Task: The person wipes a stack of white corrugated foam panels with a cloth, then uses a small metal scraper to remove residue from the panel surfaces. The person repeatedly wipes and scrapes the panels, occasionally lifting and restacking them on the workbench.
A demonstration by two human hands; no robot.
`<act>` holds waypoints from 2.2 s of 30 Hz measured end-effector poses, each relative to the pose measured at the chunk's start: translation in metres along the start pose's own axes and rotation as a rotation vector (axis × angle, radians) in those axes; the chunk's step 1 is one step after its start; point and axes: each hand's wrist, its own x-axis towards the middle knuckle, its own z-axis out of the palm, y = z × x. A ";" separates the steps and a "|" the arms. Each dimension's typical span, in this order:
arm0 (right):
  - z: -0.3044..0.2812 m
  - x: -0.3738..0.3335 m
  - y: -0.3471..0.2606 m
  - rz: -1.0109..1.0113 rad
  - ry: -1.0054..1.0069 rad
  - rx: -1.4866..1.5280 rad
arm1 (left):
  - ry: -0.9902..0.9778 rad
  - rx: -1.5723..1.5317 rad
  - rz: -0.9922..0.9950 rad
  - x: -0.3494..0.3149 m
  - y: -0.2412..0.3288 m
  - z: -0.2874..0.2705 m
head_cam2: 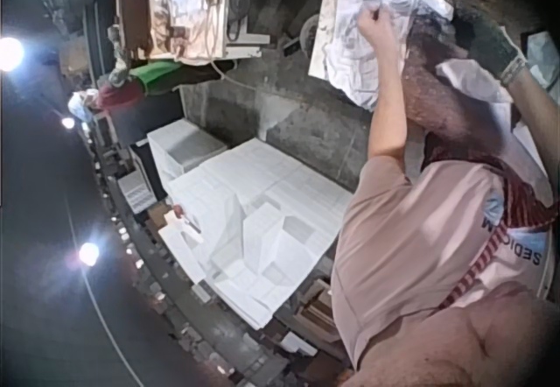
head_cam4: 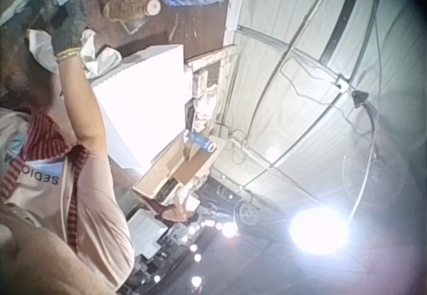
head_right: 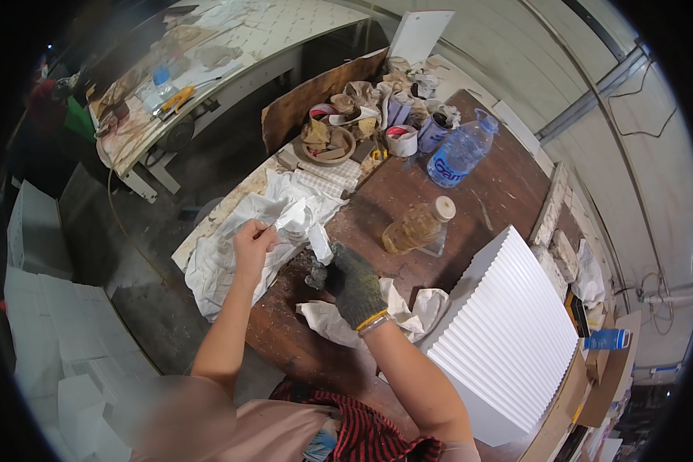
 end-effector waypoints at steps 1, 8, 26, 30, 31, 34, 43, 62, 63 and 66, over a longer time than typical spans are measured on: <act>-0.005 -0.006 -0.003 0.024 0.075 0.014 | 0.040 0.239 0.112 -0.001 0.007 -0.002; -0.048 -0.101 -0.030 -0.220 0.137 -0.035 | -0.198 0.665 0.577 -0.076 0.043 0.018; -0.122 -0.307 -0.038 -0.921 0.844 -0.273 | -0.495 0.473 0.490 -0.148 0.063 0.050; -0.112 -0.285 -0.026 -1.061 1.129 -0.798 | -0.863 0.955 0.376 -0.185 0.056 0.049; -0.110 -0.277 -0.021 -1.015 1.147 -0.884 | -0.996 1.162 0.355 -0.191 0.046 0.058; -0.106 -0.248 -0.012 -1.216 1.232 -1.581 | -1.074 1.057 0.539 -0.210 0.012 0.088; -0.084 -0.194 -0.005 -1.182 1.244 -1.882 | -1.093 0.899 0.739 -0.207 -0.041 0.104; -0.099 -0.240 -0.014 -1.101 1.608 -1.766 | -1.091 0.781 0.756 -0.204 -0.053 0.103; -0.098 -0.237 -0.011 -1.129 1.554 -1.785 | -1.091 0.785 0.757 -0.205 -0.054 0.103; -0.084 -0.209 0.002 -1.261 1.334 -1.834 | -1.082 0.792 0.754 -0.204 -0.055 0.103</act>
